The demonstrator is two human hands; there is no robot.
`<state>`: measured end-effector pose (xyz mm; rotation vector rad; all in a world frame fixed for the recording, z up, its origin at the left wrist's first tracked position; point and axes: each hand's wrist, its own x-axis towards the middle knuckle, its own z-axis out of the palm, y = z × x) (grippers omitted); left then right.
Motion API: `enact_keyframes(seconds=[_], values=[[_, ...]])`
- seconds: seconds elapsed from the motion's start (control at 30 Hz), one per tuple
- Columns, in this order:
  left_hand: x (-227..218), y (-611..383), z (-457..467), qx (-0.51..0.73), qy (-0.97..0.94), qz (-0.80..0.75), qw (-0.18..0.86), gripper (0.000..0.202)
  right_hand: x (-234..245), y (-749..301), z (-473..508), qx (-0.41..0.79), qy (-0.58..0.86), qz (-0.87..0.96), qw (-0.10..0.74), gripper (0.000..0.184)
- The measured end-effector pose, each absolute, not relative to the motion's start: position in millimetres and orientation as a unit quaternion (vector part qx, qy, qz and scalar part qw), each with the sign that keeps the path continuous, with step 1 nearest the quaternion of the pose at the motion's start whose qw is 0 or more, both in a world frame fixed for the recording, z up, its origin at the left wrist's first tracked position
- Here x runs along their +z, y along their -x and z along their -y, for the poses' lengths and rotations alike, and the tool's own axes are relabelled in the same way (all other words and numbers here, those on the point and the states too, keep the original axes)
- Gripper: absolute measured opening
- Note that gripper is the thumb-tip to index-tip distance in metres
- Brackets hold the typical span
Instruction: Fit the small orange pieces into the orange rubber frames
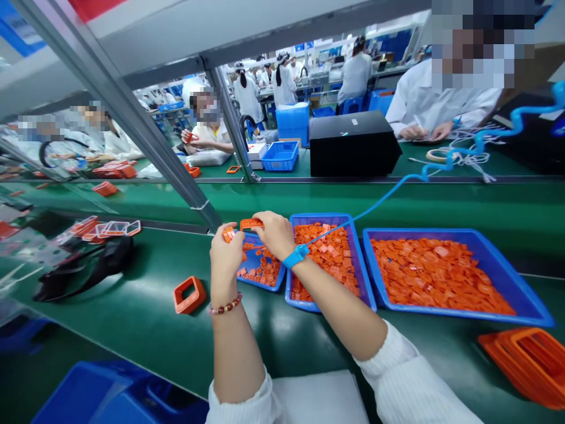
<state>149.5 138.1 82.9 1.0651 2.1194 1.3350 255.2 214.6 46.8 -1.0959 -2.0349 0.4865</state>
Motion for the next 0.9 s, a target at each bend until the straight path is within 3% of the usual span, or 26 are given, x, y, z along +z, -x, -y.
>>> enact_keyframes(seconds=[0.13,0.4,0.9], values=[[84,-141,-135,0.442,-0.351,-0.805,0.181,0.035,33,-255,-213,0.19,0.409,0.826,0.338,0.012],[73,-134,-140,0.448,-0.341,-0.805,0.189,0.037,25,-258,-206,0.157,0.399,0.862,0.269,0.018],[74,-138,-143,0.433,-0.347,-0.806,0.205,0.04,23,-258,-202,0.109,0.395,0.883,0.229,0.023]])
